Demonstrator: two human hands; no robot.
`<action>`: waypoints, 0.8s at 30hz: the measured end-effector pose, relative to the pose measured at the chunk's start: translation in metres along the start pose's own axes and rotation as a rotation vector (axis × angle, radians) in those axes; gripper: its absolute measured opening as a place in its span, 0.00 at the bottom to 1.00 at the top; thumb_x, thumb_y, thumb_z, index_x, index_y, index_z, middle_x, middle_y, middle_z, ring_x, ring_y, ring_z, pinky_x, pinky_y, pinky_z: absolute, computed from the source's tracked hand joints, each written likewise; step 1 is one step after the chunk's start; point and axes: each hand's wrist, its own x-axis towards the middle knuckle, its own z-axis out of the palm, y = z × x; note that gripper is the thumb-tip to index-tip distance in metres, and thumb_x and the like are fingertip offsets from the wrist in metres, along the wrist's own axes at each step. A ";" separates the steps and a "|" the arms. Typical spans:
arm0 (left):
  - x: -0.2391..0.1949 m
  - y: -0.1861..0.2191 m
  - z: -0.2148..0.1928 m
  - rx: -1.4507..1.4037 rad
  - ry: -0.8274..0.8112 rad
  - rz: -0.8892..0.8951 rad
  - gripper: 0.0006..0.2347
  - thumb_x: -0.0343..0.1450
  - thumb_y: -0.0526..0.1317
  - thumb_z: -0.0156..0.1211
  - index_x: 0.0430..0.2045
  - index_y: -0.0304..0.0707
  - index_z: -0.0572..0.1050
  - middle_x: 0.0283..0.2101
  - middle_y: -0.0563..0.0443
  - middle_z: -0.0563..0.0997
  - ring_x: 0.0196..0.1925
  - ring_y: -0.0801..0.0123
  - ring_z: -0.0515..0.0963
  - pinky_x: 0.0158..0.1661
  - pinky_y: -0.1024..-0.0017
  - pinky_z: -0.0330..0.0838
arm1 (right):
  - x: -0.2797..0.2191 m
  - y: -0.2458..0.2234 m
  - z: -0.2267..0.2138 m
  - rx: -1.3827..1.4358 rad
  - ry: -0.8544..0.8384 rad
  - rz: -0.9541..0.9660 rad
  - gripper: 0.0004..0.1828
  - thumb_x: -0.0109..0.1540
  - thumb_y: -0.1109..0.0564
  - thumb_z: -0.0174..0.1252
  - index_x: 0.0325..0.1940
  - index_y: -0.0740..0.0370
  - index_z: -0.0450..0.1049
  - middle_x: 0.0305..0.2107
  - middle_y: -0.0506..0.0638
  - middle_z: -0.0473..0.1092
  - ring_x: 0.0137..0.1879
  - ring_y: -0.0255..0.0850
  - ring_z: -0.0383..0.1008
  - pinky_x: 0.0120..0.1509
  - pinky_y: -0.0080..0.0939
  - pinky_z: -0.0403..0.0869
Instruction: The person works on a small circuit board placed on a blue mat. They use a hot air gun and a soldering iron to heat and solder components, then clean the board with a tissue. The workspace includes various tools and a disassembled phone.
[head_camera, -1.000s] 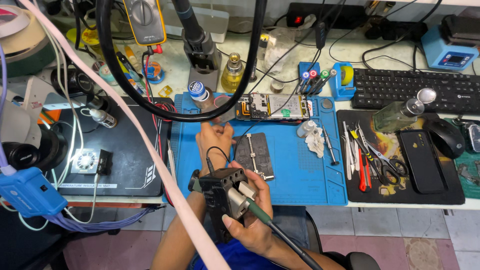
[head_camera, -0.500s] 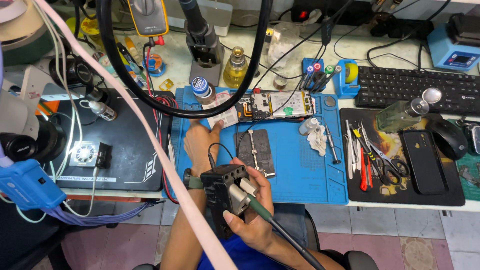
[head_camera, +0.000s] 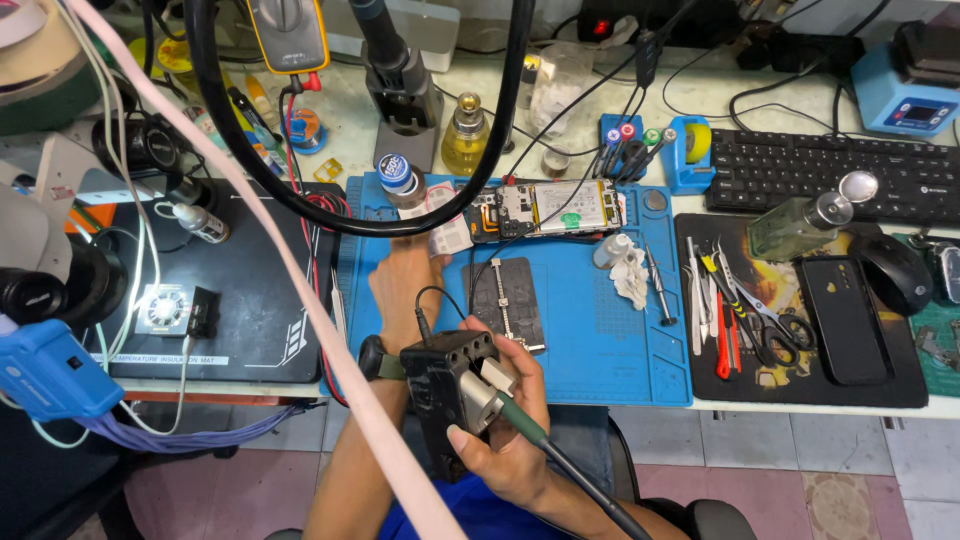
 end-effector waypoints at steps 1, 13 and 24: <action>0.004 -0.002 -0.003 0.036 -0.045 0.042 0.09 0.70 0.42 0.64 0.40 0.41 0.78 0.36 0.39 0.81 0.34 0.41 0.82 0.31 0.48 0.72 | 0.001 0.000 -0.001 0.007 -0.001 0.000 0.49 0.62 0.57 0.67 0.77 0.65 0.42 0.76 0.70 0.47 0.82 0.57 0.51 0.85 0.59 0.56; -0.012 0.017 -0.020 -0.170 -0.143 0.089 0.14 0.72 0.50 0.65 0.26 0.37 0.81 0.34 0.42 0.82 0.37 0.47 0.82 0.35 0.52 0.73 | 0.003 -0.001 -0.001 -0.036 0.004 -0.021 0.48 0.62 0.56 0.66 0.77 0.66 0.43 0.76 0.71 0.48 0.83 0.57 0.52 0.86 0.58 0.56; 0.016 0.013 0.014 -0.297 -0.068 -0.189 0.07 0.64 0.43 0.65 0.24 0.41 0.83 0.25 0.45 0.83 0.30 0.49 0.83 0.32 0.56 0.75 | 0.004 -0.001 0.000 -0.033 0.012 -0.026 0.49 0.62 0.56 0.66 0.76 0.67 0.42 0.76 0.71 0.47 0.82 0.57 0.51 0.86 0.59 0.56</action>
